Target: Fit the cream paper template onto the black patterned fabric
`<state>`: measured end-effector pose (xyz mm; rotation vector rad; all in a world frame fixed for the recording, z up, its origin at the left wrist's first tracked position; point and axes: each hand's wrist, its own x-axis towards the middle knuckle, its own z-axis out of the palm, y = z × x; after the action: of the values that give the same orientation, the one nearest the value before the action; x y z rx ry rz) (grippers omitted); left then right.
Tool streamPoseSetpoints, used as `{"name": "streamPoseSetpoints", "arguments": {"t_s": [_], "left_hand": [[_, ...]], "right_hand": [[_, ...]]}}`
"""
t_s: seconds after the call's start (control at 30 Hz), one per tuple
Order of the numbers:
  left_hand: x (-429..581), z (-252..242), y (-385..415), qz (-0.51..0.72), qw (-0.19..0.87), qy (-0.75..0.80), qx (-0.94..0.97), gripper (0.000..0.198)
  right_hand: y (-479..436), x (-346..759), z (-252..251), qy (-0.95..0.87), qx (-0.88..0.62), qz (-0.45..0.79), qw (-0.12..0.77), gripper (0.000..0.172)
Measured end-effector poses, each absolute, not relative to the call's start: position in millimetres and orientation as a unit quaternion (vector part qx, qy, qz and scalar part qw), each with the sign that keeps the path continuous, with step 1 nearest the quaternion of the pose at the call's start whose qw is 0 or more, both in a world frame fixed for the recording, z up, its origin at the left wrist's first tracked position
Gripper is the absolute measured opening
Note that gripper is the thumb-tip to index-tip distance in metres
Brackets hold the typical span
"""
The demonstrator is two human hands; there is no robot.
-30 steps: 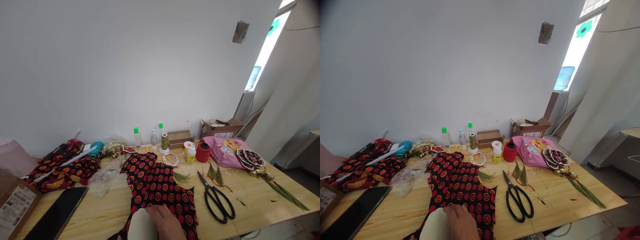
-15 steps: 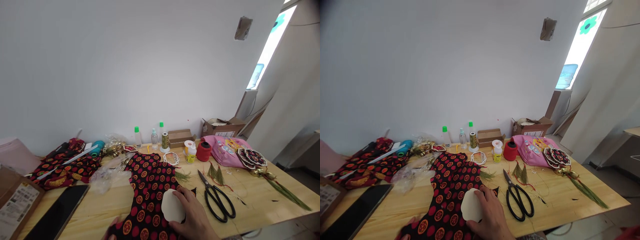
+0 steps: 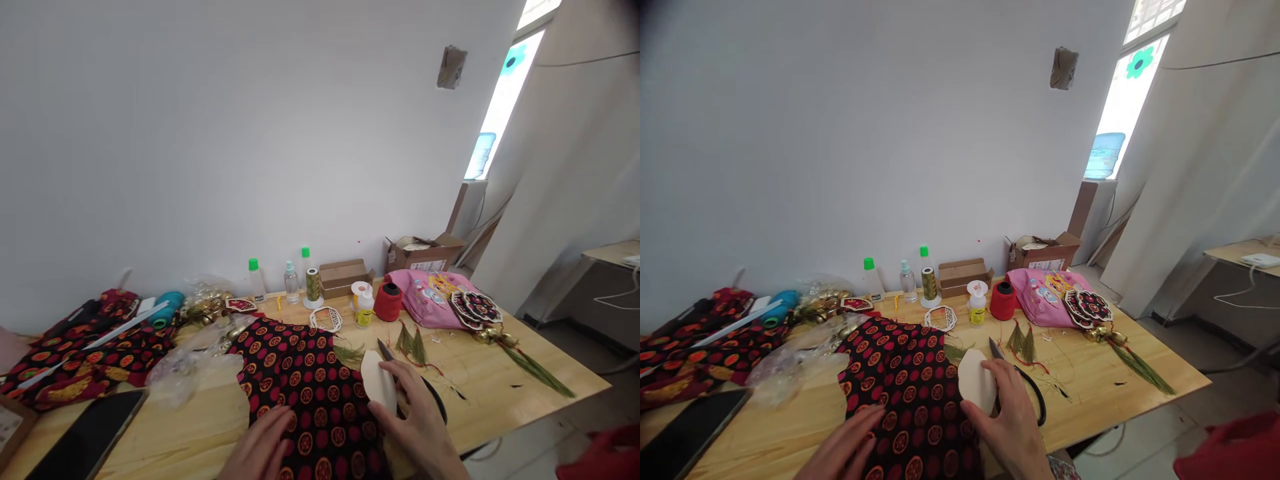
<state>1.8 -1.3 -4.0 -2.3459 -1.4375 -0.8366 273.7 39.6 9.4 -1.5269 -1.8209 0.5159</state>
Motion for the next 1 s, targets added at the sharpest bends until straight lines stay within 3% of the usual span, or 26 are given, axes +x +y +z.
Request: {"name": "streamPoseSetpoints", "arguments": {"t_s": [0.07,0.17,0.23,0.37,0.5,0.63,0.73,0.87,1.0], "left_hand": [[36,-2,16,-0.228,0.129,-0.472,-0.842,0.036],[65,-23,32,-0.076,0.016,-0.472,-0.878,0.065],[68,-42,36,-0.03,-0.03,-0.503,-0.863,0.073],[56,-62,33,-0.056,-0.027,-0.528,-0.847,0.09],[51,-54,27,-0.12,0.031,-0.509,-0.852,0.111],[55,-39,24,-0.112,0.037,-0.491,-0.863,0.096],[62,-26,21,-0.056,-0.073,-0.538,-0.838,0.087],[65,-22,20,-0.054,-0.211,-0.574,-0.789,0.09],[54,-37,26,-0.139,-0.177,-0.54,-0.811,0.088]], "right_hand": [[32,273,8,-0.714,-0.6,0.166,0.32,0.044],[23,263,5,-0.714,-0.617,0.12,0.308,0.045],[20,253,4,-0.707,-0.625,0.097,0.317,0.047],[18,236,6,-0.713,-0.639,0.102,0.269,0.053],[18,230,5,-0.71,-0.665,0.131,0.189,0.07],[14,247,2,-0.748,-0.621,0.161,0.171,0.074],[9,264,-2,-0.751,-0.617,0.167,0.169,0.074],[6,264,-14,-0.757,-0.606,0.115,0.216,0.077],[13,245,-28,-0.736,-0.611,0.051,0.288,0.08]]}}
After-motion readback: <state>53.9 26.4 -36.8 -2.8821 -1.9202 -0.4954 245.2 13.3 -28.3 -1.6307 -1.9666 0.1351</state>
